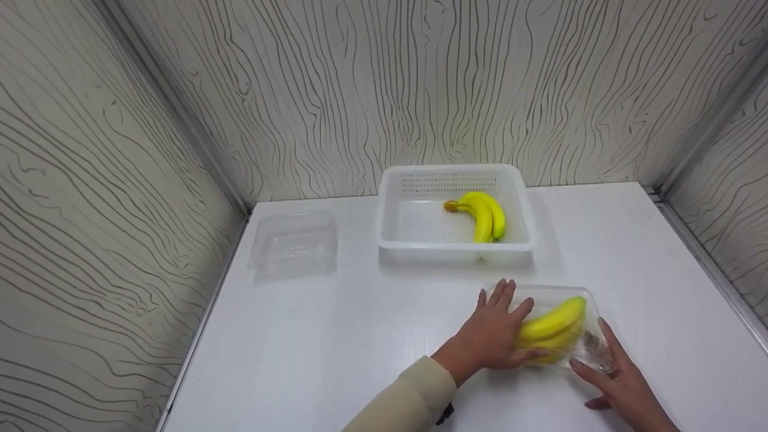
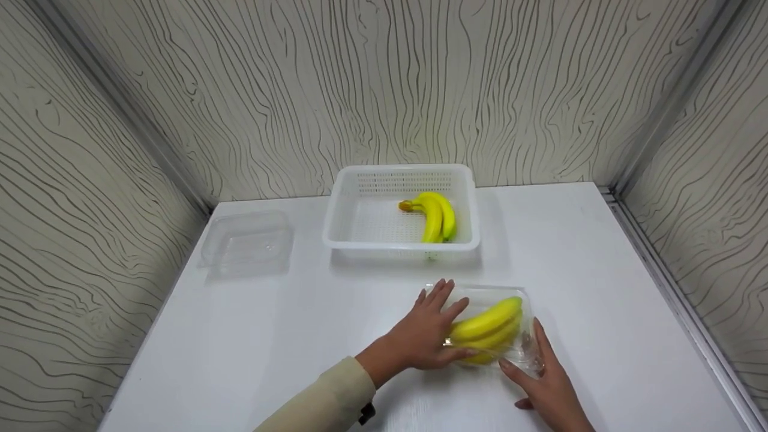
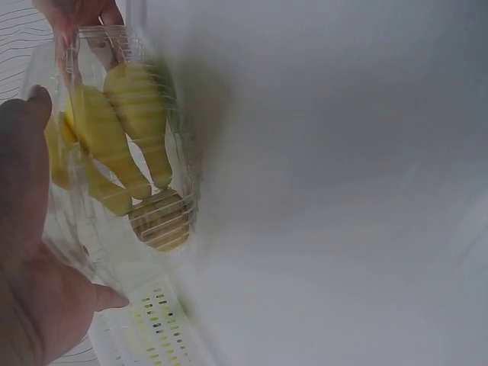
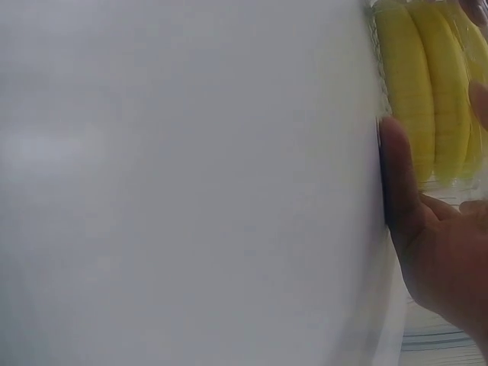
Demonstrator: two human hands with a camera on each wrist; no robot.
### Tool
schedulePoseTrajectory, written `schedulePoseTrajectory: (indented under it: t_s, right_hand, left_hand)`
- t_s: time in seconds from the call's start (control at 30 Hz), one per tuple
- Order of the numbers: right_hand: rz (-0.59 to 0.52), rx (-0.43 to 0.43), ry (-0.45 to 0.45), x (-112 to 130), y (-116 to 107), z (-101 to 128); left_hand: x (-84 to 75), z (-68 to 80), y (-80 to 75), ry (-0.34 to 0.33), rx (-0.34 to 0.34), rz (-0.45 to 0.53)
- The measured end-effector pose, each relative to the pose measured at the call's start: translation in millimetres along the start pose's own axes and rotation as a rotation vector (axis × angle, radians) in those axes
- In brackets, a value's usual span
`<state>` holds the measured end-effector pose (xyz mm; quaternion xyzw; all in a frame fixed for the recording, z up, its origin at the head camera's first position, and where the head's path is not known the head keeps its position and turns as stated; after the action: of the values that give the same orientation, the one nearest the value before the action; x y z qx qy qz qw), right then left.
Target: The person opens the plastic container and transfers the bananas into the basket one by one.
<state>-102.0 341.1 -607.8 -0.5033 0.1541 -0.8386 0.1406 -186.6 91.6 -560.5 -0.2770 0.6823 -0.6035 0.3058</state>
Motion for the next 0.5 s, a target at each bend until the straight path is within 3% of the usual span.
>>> schedulePoseTrajectory:
  t_s: [0.3,0.5]
  right_hand:
    - [0.012,-0.001,0.013,2.0,-0.7,0.6]
    - [0.067,0.011,0.02,2.7,0.1,-1.1]
  left_hand:
    - [0.9,-0.6,0.3,0.0,0.009,0.028]
    - [3.5,0.1,0.7,-0.029,0.019,0.14]
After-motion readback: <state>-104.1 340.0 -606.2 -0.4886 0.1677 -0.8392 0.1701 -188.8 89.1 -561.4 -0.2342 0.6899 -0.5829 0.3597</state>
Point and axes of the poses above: each hand's wrist, its own z-axis away from the middle knuckle, its own y-axis out of the palm, x = y × z, the point moved 1 cm from there along -z, towards the middle knuckle, and after that the axes turned 3 degrees about -x, right-handed, at the moved point
